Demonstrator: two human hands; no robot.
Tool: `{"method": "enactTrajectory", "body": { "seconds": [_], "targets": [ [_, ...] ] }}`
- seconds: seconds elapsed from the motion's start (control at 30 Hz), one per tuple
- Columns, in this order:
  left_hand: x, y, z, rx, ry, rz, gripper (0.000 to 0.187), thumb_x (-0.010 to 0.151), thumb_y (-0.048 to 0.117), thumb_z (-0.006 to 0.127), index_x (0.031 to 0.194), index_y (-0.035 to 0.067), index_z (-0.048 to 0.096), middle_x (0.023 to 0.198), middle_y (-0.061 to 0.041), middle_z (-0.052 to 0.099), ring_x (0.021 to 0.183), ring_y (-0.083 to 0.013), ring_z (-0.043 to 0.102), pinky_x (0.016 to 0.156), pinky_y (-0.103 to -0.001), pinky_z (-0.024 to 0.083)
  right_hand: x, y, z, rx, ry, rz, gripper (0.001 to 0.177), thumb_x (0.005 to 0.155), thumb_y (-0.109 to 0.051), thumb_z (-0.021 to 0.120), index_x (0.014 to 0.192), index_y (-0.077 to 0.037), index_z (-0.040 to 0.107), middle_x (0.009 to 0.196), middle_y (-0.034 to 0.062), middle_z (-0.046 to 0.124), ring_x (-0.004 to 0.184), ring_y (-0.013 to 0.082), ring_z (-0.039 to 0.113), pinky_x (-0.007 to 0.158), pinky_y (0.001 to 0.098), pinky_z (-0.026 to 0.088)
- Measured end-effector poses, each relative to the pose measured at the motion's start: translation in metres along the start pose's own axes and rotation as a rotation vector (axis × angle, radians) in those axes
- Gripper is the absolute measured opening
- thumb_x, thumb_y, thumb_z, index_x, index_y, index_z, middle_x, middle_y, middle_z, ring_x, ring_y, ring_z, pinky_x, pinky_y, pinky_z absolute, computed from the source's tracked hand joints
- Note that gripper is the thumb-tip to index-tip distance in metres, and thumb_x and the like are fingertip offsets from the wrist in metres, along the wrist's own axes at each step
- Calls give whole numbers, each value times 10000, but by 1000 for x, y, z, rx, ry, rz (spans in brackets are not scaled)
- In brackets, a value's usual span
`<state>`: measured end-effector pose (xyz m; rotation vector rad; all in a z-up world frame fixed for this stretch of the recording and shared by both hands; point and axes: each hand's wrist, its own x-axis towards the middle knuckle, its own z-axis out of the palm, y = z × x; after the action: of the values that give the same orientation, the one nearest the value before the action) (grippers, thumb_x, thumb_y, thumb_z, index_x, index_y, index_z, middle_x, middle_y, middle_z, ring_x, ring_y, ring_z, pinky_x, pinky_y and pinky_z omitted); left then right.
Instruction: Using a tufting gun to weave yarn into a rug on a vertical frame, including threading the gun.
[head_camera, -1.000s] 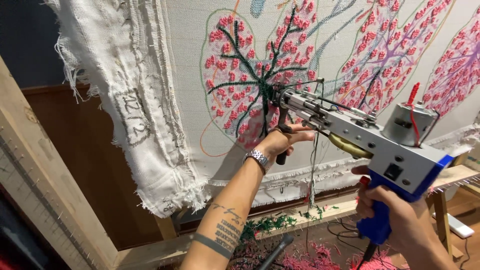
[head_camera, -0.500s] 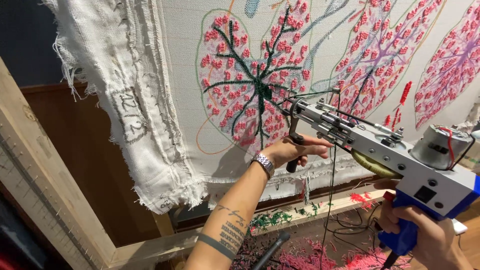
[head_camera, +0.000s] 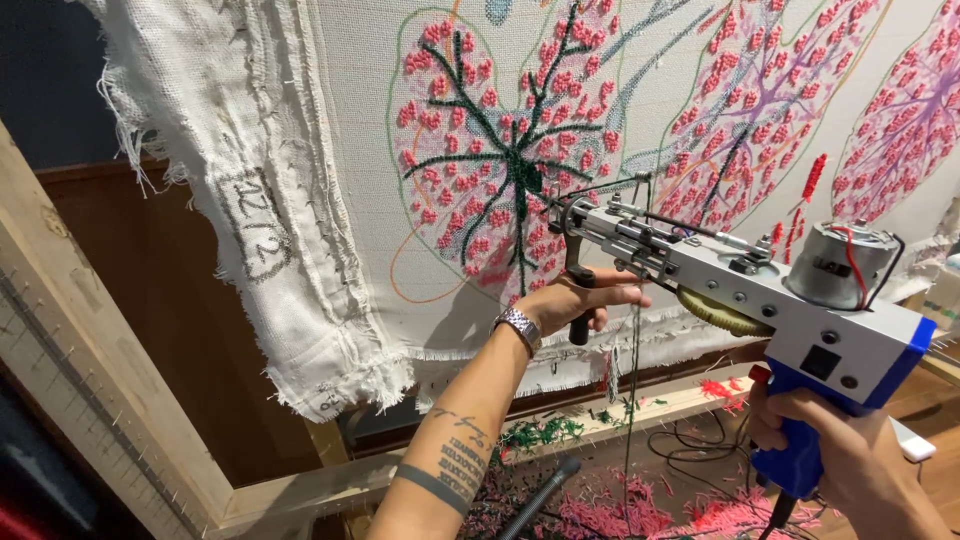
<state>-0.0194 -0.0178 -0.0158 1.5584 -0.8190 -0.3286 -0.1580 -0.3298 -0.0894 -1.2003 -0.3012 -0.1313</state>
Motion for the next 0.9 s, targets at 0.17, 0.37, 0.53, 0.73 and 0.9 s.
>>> {"method": "enactTrajectory", "body": {
  "seconds": [0.17,0.37,0.53,0.73,0.9],
  "targets": [
    [4,-12,-10,40,1,-7,452,941,430,770,1181,48,786,967,-27,764,684,-39,543,560,-237,439,-2,-9,11,-18,-62,-52,333,897,41,581,1192,191,544,739,151,485,583,225,469,514,371,396],
    [-3,2,-6,114,83,-113,375,829,417,825,1010,89,830,822,19,750,620,-49,526,535,-253,445,4,-7,16,-22,-127,-27,501,864,42,574,1347,174,588,753,131,517,593,214,487,522,364,416],
    [0,-7,-11,123,123,-127,360,810,398,847,986,84,838,772,9,730,633,-57,552,553,-264,460,4,-16,34,-53,-49,19,490,840,17,564,1308,154,609,696,126,503,559,202,468,508,356,408],
    [8,-13,-15,79,153,-123,326,818,360,857,994,87,835,804,18,723,645,-52,544,564,-266,451,4,-40,75,-151,48,45,419,791,56,569,1200,132,625,683,107,512,529,191,456,487,339,389],
    [20,-17,-21,24,210,-127,355,835,389,820,1050,106,810,928,23,764,634,-21,535,551,-248,456,13,-40,91,-172,21,9,375,799,66,583,1170,88,635,657,107,527,513,200,499,475,330,419]
  ]
}}
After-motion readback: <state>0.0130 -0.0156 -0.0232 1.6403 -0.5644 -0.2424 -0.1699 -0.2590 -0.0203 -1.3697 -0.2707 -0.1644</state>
